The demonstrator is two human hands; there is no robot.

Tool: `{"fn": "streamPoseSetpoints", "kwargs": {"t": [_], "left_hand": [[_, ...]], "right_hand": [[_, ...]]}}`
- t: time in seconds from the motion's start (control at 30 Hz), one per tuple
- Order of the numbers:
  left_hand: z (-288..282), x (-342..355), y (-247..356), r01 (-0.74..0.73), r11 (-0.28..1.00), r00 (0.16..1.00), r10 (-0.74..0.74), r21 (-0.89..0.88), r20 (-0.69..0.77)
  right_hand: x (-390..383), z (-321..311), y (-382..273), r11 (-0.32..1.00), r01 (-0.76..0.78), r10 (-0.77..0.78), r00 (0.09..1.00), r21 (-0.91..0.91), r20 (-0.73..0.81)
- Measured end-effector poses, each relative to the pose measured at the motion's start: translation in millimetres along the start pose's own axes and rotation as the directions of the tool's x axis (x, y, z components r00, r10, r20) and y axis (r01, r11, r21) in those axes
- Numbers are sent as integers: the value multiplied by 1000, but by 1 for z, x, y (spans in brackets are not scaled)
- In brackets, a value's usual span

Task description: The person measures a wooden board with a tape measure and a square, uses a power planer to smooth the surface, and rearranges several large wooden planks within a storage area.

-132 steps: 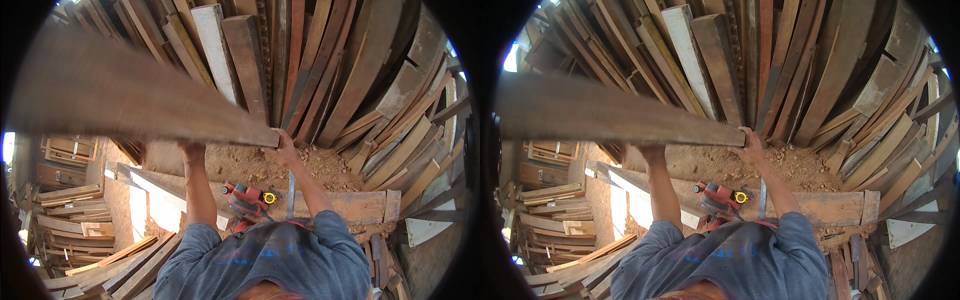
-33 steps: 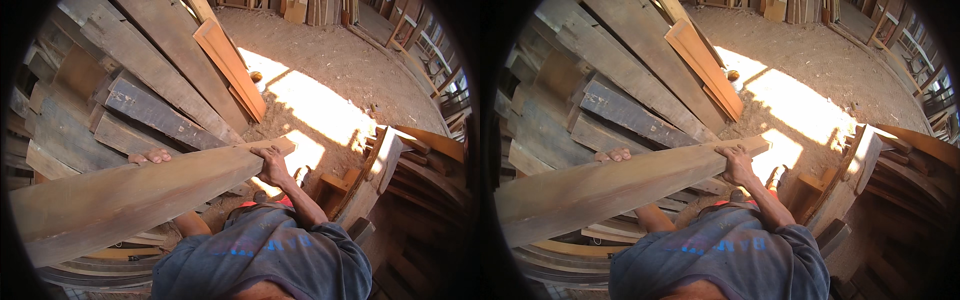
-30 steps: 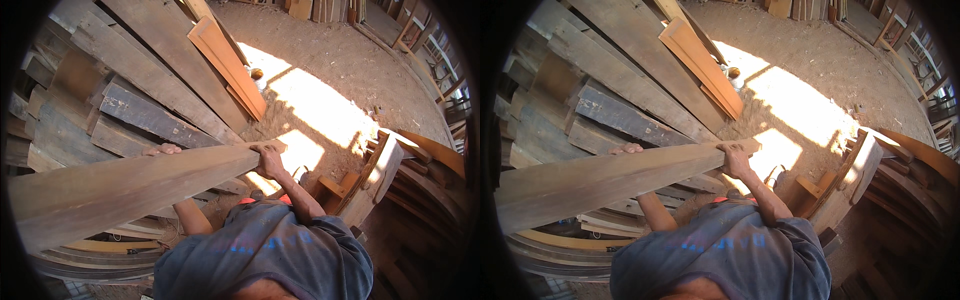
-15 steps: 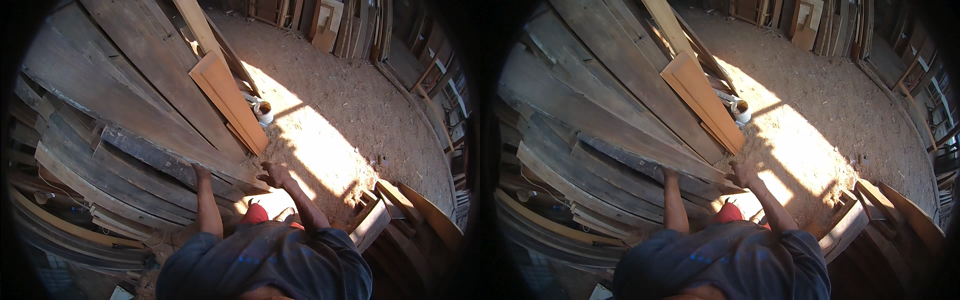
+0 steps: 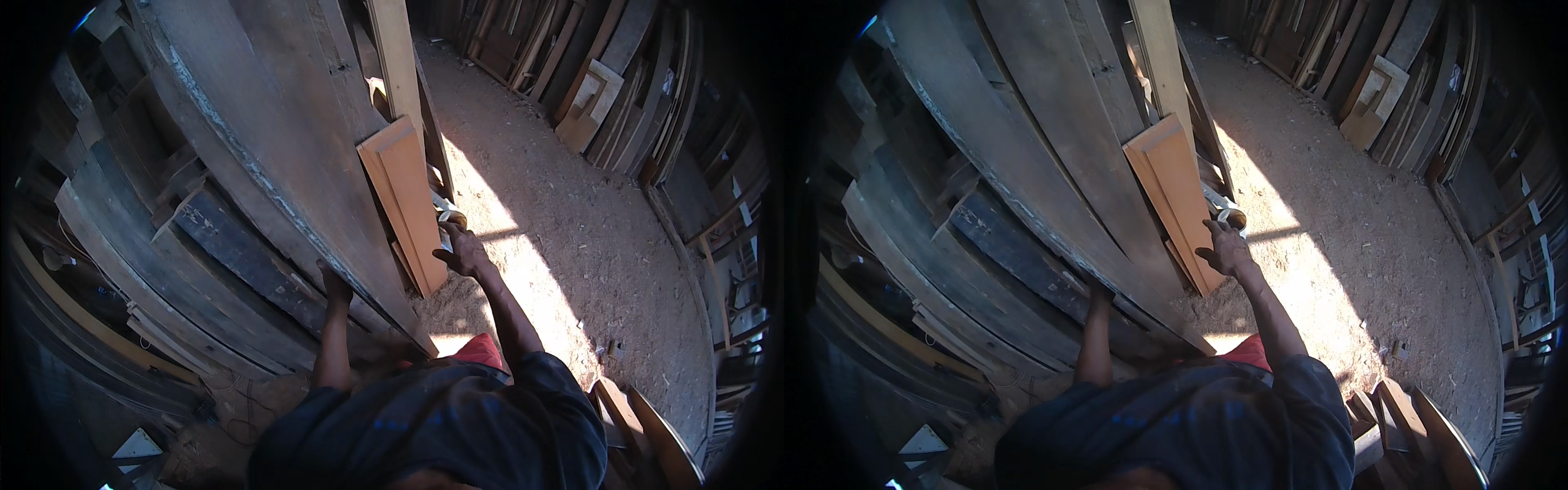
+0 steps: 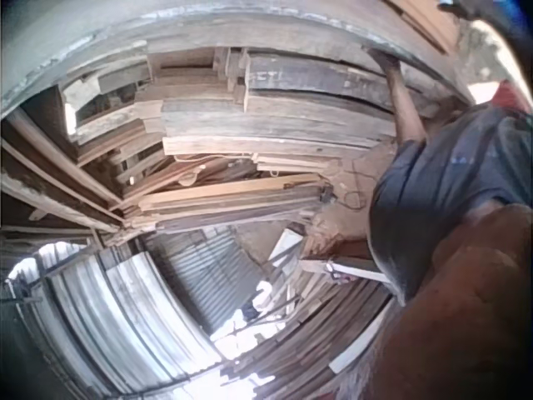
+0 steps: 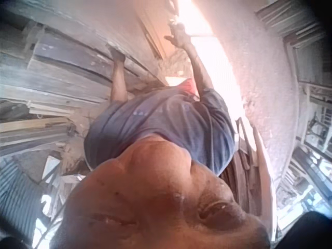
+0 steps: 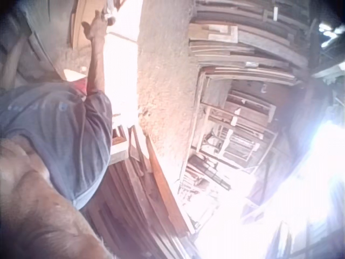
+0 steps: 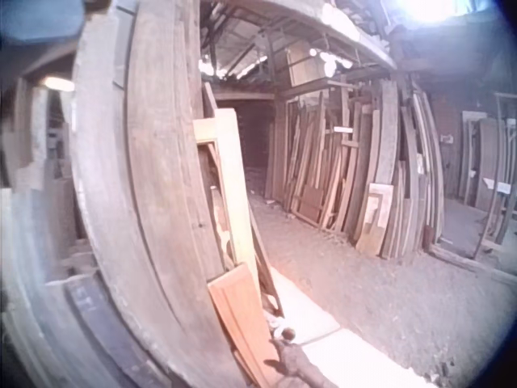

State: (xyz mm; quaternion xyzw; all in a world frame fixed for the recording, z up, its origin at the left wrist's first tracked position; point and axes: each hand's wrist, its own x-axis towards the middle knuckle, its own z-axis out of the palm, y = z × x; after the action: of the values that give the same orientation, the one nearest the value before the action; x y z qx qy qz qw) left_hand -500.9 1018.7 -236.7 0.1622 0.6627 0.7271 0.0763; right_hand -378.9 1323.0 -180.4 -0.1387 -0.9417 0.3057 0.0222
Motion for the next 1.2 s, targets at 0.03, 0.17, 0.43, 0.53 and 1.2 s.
{"fn": "streamPoseSetpoints", "kwargs": {"t": [0.03, 0.17, 0.43, 0.53, 1.2], "left_hand": [[-2, 2, 1, -6, 1000, 1000, 6, -21, -14], [-12, -6, 7, -57, 994, 996, 50, -92, -79], [0, -12, 30, -165, 979, 960, 132, -119, -249], [10, -15, 46, -194, 977, 935, 157, -88, -319], [61, -57, 56, -225, 973, 854, 172, -52, -491]], "right_hand": [[22, -15, -6, 999, 24, -26, 998, -27, -53], [123, -66, -23, 963, 199, -235, 952, -183, -197], [267, -107, -40, 864, 280, -334, 941, -419, -59], [283, -93, -31, 830, 345, -413, 908, -439, -67], [142, -66, 22, 532, 96, -647, 687, 841, 331]]}}
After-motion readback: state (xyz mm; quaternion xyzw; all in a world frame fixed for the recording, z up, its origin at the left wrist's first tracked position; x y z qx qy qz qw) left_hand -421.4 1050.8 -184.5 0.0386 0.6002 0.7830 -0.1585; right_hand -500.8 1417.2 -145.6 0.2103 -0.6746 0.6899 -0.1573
